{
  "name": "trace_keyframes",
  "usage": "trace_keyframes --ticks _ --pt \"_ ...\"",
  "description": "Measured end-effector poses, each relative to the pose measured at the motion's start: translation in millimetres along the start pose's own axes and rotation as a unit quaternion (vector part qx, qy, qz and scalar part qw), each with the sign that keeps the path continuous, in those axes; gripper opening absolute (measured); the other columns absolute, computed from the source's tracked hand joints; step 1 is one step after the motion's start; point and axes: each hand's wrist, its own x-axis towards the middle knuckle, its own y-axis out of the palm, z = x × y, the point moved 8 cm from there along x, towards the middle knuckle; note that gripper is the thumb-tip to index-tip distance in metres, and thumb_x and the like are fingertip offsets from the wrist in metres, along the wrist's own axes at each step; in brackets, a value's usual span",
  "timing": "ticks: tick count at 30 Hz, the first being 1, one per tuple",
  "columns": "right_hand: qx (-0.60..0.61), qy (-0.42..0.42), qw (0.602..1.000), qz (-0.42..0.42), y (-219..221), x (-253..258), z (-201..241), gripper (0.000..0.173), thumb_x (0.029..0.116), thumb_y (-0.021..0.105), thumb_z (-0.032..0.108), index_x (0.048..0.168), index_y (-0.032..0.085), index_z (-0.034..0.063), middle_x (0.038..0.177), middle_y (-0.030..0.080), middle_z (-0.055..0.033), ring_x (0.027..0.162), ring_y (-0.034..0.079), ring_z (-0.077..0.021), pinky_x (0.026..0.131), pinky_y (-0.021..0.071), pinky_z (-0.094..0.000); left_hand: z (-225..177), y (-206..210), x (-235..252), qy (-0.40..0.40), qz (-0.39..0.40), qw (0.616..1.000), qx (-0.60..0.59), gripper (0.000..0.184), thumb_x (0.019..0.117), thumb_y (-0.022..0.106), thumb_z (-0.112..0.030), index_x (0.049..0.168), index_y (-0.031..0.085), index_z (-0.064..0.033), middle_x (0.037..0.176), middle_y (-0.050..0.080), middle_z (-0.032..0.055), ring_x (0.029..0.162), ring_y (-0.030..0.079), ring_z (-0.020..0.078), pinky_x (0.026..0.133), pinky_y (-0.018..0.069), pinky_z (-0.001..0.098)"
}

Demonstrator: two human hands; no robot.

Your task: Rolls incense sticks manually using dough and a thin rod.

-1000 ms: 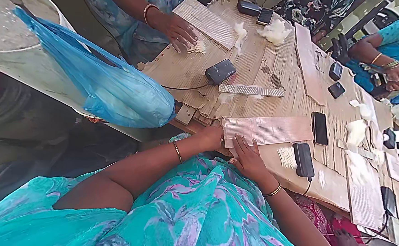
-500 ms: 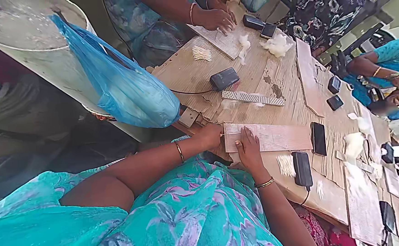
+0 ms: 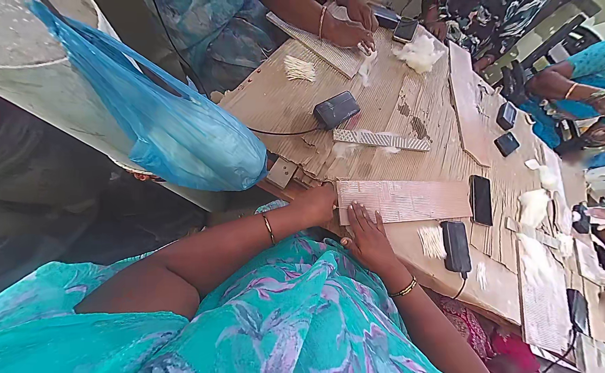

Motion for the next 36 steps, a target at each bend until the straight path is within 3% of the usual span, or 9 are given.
trace_keyframes --ticks 6,9,12,14,17,20,25,31,36 --pt "0.061 -0.011 0.998 -0.004 -5 -34 8 0.081 0.1039 0.028 0.065 0.158 0.038 0.0056 0.164 0.038 -0.0113 0.154 0.031 -0.0309 0.119 0.0046 -0.0744 -9 18 -11 0.009 0.030 0.999 0.026 0.025 0.1053 0.054 -0.017 0.119 0.068 -0.0015 0.116 0.069 0.0187 0.114 0.066 0.0362 0.098 0.0515 0.0572" --pt "0.096 -0.021 0.985 -0.143 -28 -49 7 0.061 0.1065 0.038 0.054 0.141 0.063 0.0095 0.143 0.063 -0.0088 0.138 0.055 -0.0318 0.112 0.0149 -0.0796 -18 15 -23 0.017 0.005 0.999 0.029 0.024 0.1046 0.055 -0.013 0.121 0.068 -0.0013 0.117 0.069 0.0195 0.114 0.066 0.0373 0.098 0.0512 0.0581" --pt "0.120 0.009 0.961 -0.248 -48 -67 -3 0.039 0.1053 0.051 0.037 0.119 0.076 0.0100 0.120 0.075 -0.0063 0.118 0.068 -0.0283 0.110 0.0265 -0.0745 -25 16 -35 0.032 -0.016 0.999 0.020 0.024 0.1055 0.053 -0.013 0.119 0.069 -0.0004 0.116 0.069 0.0200 0.114 0.066 0.0369 0.100 0.0506 0.0568" --pt "0.098 0.025 0.952 -0.288 -59 -75 -6 0.031 0.1027 0.056 0.029 0.114 0.078 0.0100 0.117 0.076 -0.0063 0.114 0.069 -0.0286 0.108 0.0340 -0.0692 -31 17 -45 0.045 -0.020 0.999 0.014 0.025 0.1062 0.052 -0.013 0.120 0.068 0.0001 0.118 0.069 0.0200 0.115 0.065 0.0361 0.101 0.0502 0.0556" --pt "0.051 0.023 0.949 -0.310 -67 -79 -2 0.027 0.1000 0.060 0.025 0.117 0.077 0.0119 0.125 0.072 -0.0073 0.119 0.066 -0.0312 0.104 0.0384 -0.0665 -44 21 -59 0.071 -0.026 0.997 0.010 0.026 0.1073 0.050 -0.012 0.121 0.069 0.0006 0.123 0.068 0.0186 0.119 0.064 0.0327 0.105 0.0483 0.0524" --pt "0.016 -0.003 0.949 -0.315 -67 -79 10 0.024 0.0993 0.062 0.024 0.115 0.078 0.0152 0.120 0.074 -0.0038 0.120 0.065 -0.0298 0.104 0.0386 -0.0645 -54 26 -72 0.093 -0.041 0.995 0.001 0.027 0.1076 0.049 -0.013 0.119 0.069 0.0009 0.120 0.068 0.0183 0.118 0.064 0.0319 0.105 0.0485 0.0508" --pt "0.023 -0.027 0.945 -0.325 -64 -87 21 0.016 0.0978 0.064 0.017 0.096 0.080 0.0133 0.096 0.077 -0.0033 0.111 0.069 -0.0271 0.106 0.0376 -0.0619 -63 34 -85 0.106 -0.033 0.994 0.010 0.029 0.1088 0.049 -0.017 0.120 0.069 0.0008 0.118 0.068 0.0190 0.116 0.065 0.0325 0.104 0.0485 0.0507" --pt "0.023 -0.010 0.929 -0.370 -67 -116 19 0.018 0.0957 0.063 0.018 0.091 0.080 0.0139 0.088 0.076 -0.0019 0.106 0.069 -0.0242 0.105 0.0359 -0.0603 -78 34 -95 0.125 -0.031 0.990 0.056 0.028 0.1080 0.048 -0.014 0.118 0.070 0.0010 0.121 0.068 0.0180 0.119 0.064 0.0314 0.105 0.0476 0.0501" --pt "0.037 0.064 0.919 -0.388 -66 -152 -12 0.019 0.0953 0.063 0.020 0.090 0.081 0.0130 0.091 0.078 -0.0025 0.106 0.070 -0.0275 0.104 0.0359 -0.0619 -84 28 -99 0.125 -0.050 0.989 0.058 0.026 0.1076 0.050 -0.014 0.118 0.070 -0.0010 0.119 0.069 0.0158 0.116 0.065 0.0295 0.104 0.0489 0.0491"
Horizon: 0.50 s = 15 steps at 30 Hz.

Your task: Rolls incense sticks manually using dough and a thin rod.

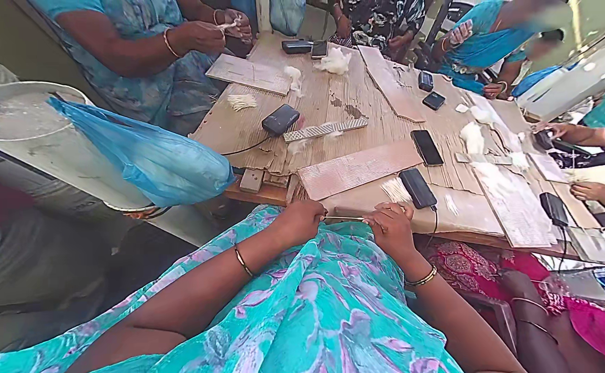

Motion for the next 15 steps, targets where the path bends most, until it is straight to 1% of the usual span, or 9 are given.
trace_keyframes --ticks 2,4,6,9,12,13,15 --pt "-0.008 0.062 0.998 -0.006 -7 -6 -24 0.019 0.0950 0.063 0.017 0.092 0.081 0.0109 0.094 0.078 -0.0057 0.107 0.069 -0.0316 0.103 0.0355 -0.0642 5 -1 2 -0.011 -0.014 1.000 -0.002 0.026 0.1074 0.050 -0.013 0.118 0.071 -0.0022 0.118 0.069 0.0147 0.115 0.066 0.0282 0.103 0.0499 0.0478" --pt "-0.025 0.131 0.991 -0.018 -12 -6 -49 0.018 0.0965 0.065 0.017 0.097 0.080 0.0075 0.097 0.077 -0.0113 0.105 0.068 -0.0369 0.101 0.0355 -0.0672 8 0 4 -0.024 -0.018 1.000 -0.008 0.026 0.1082 0.050 -0.014 0.116 0.071 -0.0020 0.117 0.069 0.0148 0.113 0.066 0.0282 0.103 0.0500 0.0479" --pt "-0.055 0.193 0.979 -0.018 -9 1 -72 0.019 0.0983 0.065 0.019 0.101 0.079 0.0060 0.101 0.075 -0.0150 0.109 0.065 -0.0406 0.101 0.0344 -0.0685 6 3 5 -0.024 -0.012 1.000 -0.015 0.027 0.1084 0.049 -0.015 0.117 0.071 -0.0019 0.116 0.069 0.0148 0.112 0.066 0.0282 0.101 0.0504 0.0478" --pt "-0.076 0.274 0.958 0.028 10 17 -100 0.020 0.1005 0.063 0.020 0.107 0.078 0.0075 0.109 0.073 -0.0179 0.117 0.060 -0.0437 0.100 0.0349 -0.0690 -4 10 3 -0.011 0.020 0.999 -0.023 0.029 0.1088 0.048 -0.015 0.119 0.069 0.0012 0.117 0.068 0.0185 0.113 0.065 0.0309 0.102 0.0489 0.0495" --pt "-0.078 0.355 0.928 0.081 27 24 -124 0.023 0.1019 0.061 0.023 0.111 0.077 0.0095 0.115 0.070 -0.0194 0.120 0.056 -0.0447 0.097 0.0359 -0.0685 -1 16 0 -0.015 0.034 0.999 -0.023 0.029 0.1091 0.046 -0.015 0.117 0.067 0.0033 0.116 0.067 0.0203 0.112 0.065 0.0327 0.101 0.0486 0.0507" --pt "-0.080 0.375 0.920 0.085 27 24 -128 0.023 0.1023 0.060 0.024 0.113 0.076 0.0103 0.116 0.070 -0.0191 0.121 0.056 -0.0442 0.097 0.0361 -0.0679 4 16 -2 -0.022 0.035 0.999 -0.022 0.029 0.1091 0.046 -0.015 0.116 0.067 0.0032 0.116 0.067 0.0200 0.112 0.065 0.0326 0.101 0.0485 0.0503" --pt "-0.078 0.397 0.911 0.082 24 22 -134 0.024 0.1028 0.060 0.024 0.114 0.076 0.0109 0.118 0.069 -0.0189 0.123 0.055 -0.0441 0.099 0.0343 -0.0689 16 16 -5 -0.037 0.030 0.999 -0.021 0.029 0.1093 0.046 -0.017 0.116 0.068 0.0028 0.114 0.067 0.0191 0.109 0.065 0.0312 0.100 0.0493 0.0489"
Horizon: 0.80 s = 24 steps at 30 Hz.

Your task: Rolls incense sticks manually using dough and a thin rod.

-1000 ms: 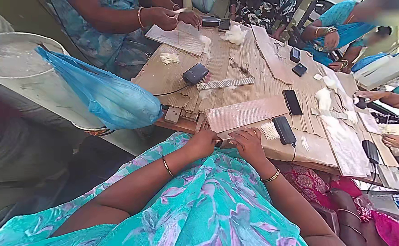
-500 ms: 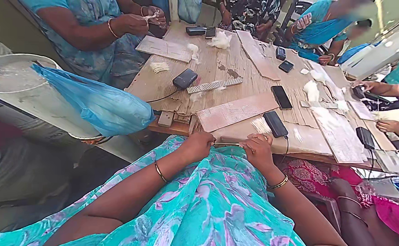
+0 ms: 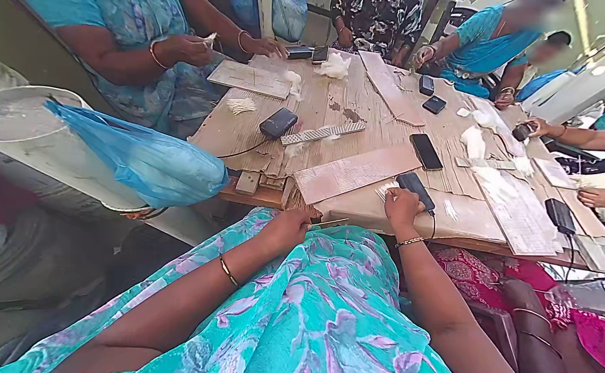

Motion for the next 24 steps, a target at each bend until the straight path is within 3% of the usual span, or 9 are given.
trace_keyframes --ticks 4,9,12,17,20,24 --pt "0.011 0.004 1.000 -0.025 -10 -4 -16 0.023 0.1029 0.060 0.024 0.112 0.076 0.0104 0.118 0.070 -0.0194 0.123 0.055 -0.0445 0.099 0.0325 -0.0707 14 10 5 0.005 0.008 1.000 0.002 0.029 0.1084 0.048 -0.016 0.115 0.068 0.0046 0.112 0.069 0.0213 0.107 0.066 0.0323 0.099 0.0495 0.0488" --pt "0.045 -0.008 0.998 -0.041 -24 -6 -25 0.023 0.1033 0.058 0.018 0.116 0.075 0.0088 0.124 0.067 -0.0213 0.127 0.051 -0.0480 0.098 0.0321 -0.0725 2 33 22 0.044 0.058 0.997 0.007 0.031 0.1082 0.049 -0.014 0.116 0.067 0.0090 0.114 0.067 0.0262 0.109 0.065 0.0374 0.101 0.0476 0.0510" --pt "0.022 -0.063 0.998 0.001 -11 -8 -16 0.026 0.1002 0.062 0.015 0.123 0.074 0.0149 0.126 0.064 -0.0238 0.125 0.049 -0.0506 0.095 0.0332 -0.0733 -2 54 25 0.047 0.115 0.992 0.019 0.032 0.1089 0.050 -0.015 0.121 0.066 0.0094 0.122 0.066 0.0282 0.119 0.063 0.0417 0.107 0.0441 0.0544" --pt "-0.042 -0.118 0.989 0.072 26 -12 4 0.028 0.0989 0.066 0.021 0.125 0.075 0.0238 0.121 0.063 -0.0229 0.119 0.052 -0.0461 0.097 0.0329 -0.0696 0 68 22 0.035 0.153 0.987 0.019 0.031 0.1089 0.051 -0.016 0.124 0.065 0.0069 0.122 0.067 0.0278 0.118 0.063 0.0417 0.105 0.0447 0.0557" --pt "-0.057 -0.095 0.992 0.054 19 -10 0 0.025 0.1000 0.063 0.019 0.121 0.077 0.0192 0.120 0.063 -0.0247 0.119 0.051 -0.0477 0.098 0.0333 -0.0692 1 66 23 0.036 0.144 0.989 0.019 0.030 0.1082 0.052 -0.015 0.122 0.066 0.0076 0.120 0.067 0.0280 0.116 0.064 0.0417 0.104 0.0455 0.0556" --pt "-0.032 -0.084 0.996 0.015 2 -4 -14 0.027 0.1002 0.061 0.015 0.122 0.076 0.0204 0.120 0.062 -0.0249 0.119 0.051 -0.0481 0.095 0.0351 -0.0698 2 67 22 0.036 0.143 0.989 0.013 0.030 0.1081 0.052 -0.015 0.121 0.067 0.0074 0.118 0.068 0.0275 0.114 0.065 0.0402 0.103 0.0460 0.0550"
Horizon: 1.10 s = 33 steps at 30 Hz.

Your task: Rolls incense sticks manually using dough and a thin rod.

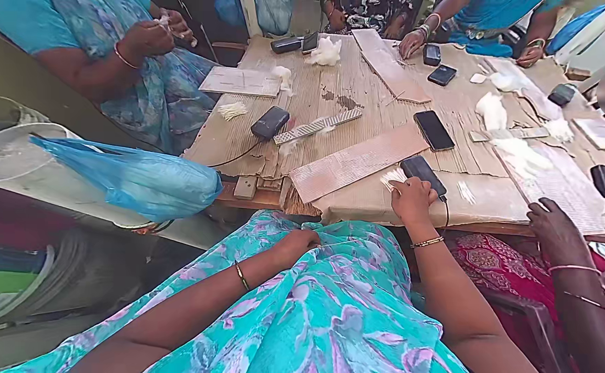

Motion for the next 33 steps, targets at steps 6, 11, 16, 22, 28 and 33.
trace_keyframes --ticks 6,11,16,22,28,33 --pt "0.032 -0.031 0.998 0.039 0 -8 4 0.026 0.0959 0.062 0.005 0.108 0.081 0.0181 0.112 0.065 -0.0220 0.116 0.053 -0.0457 0.095 0.0344 -0.0684 -2 4 -1 -0.015 0.011 1.000 -0.019 0.029 0.1082 0.052 -0.016 0.122 0.066 0.0056 0.117 0.068 0.0249 0.113 0.065 0.0363 0.103 0.0462 0.0518" --pt "0.009 0.009 0.999 0.030 -3 -8 2 0.025 0.0947 0.063 0.006 0.111 0.079 0.0139 0.118 0.064 -0.0232 0.119 0.052 -0.0471 0.097 0.0337 -0.0696 1 9 4 -0.002 0.014 0.999 -0.043 0.029 0.1077 0.053 -0.016 0.121 0.067 0.0058 0.117 0.068 0.0257 0.113 0.065 0.0380 0.103 0.0460 0.0541" --pt "0.060 0.033 0.996 0.061 -13 -8 14 0.023 0.0967 0.059 0.006 0.104 0.081 0.0106 0.120 0.066 -0.0232 0.123 0.052 -0.0463 0.101 0.0337 -0.0671 16 9 9 0.012 0.004 0.995 -0.095 0.029 0.1072 0.053 -0.013 0.122 0.065 0.0083 0.118 0.068 0.0277 0.114 0.065 0.0393 0.103 0.0457 0.0541" --pt "0.008 0.021 1.000 -0.006 -15 -10 9 0.024 0.0930 0.059 0.002 0.102 0.081 0.0090 0.116 0.066 -0.0257 0.119 0.054 -0.0497 0.098 0.0342 -0.0698 54 2 9 -0.026 -0.100 0.942 -0.318 0.027 0.1090 0.050 -0.018 0.116 0.059 0.0059 0.097 0.061 0.0129 0.086 0.058 0.0142 0.082 0.0486 0.0317" --pt "0.034 -0.155 0.980 -0.121 -41 21 71 0.026 0.0903 0.059 0.004 0.106 0.079 0.0078 0.112 0.068 -0.0267 0.112 0.057 -0.0545 0.090 0.0388 -0.0723 53 -40 -10 -0.080 -0.213 0.844 -0.486 0.019 0.1102 0.045 -0.012 0.120 0.053 0.0031 0.086 0.060 0.0026 0.067 0.051 0.0043 0.065 0.0444 0.0224" --pt "0.008 -0.278 0.959 -0.045 -3 86 141 0.026 0.0926 0.066 0.010 0.116 0.077 0.0122 0.129 0.064 -0.0240 0.121 0.055 -0.0508 0.095 0.0388 -0.0698 58 -72 -26 -0.024 -0.267 0.747 -0.608 0.010 0.1100 0.046 -0.012 0.109 0.053 -0.0052 0.083 0.060 -0.0018 0.057 0.049 0.0009 0.052 0.0401 0.0158"
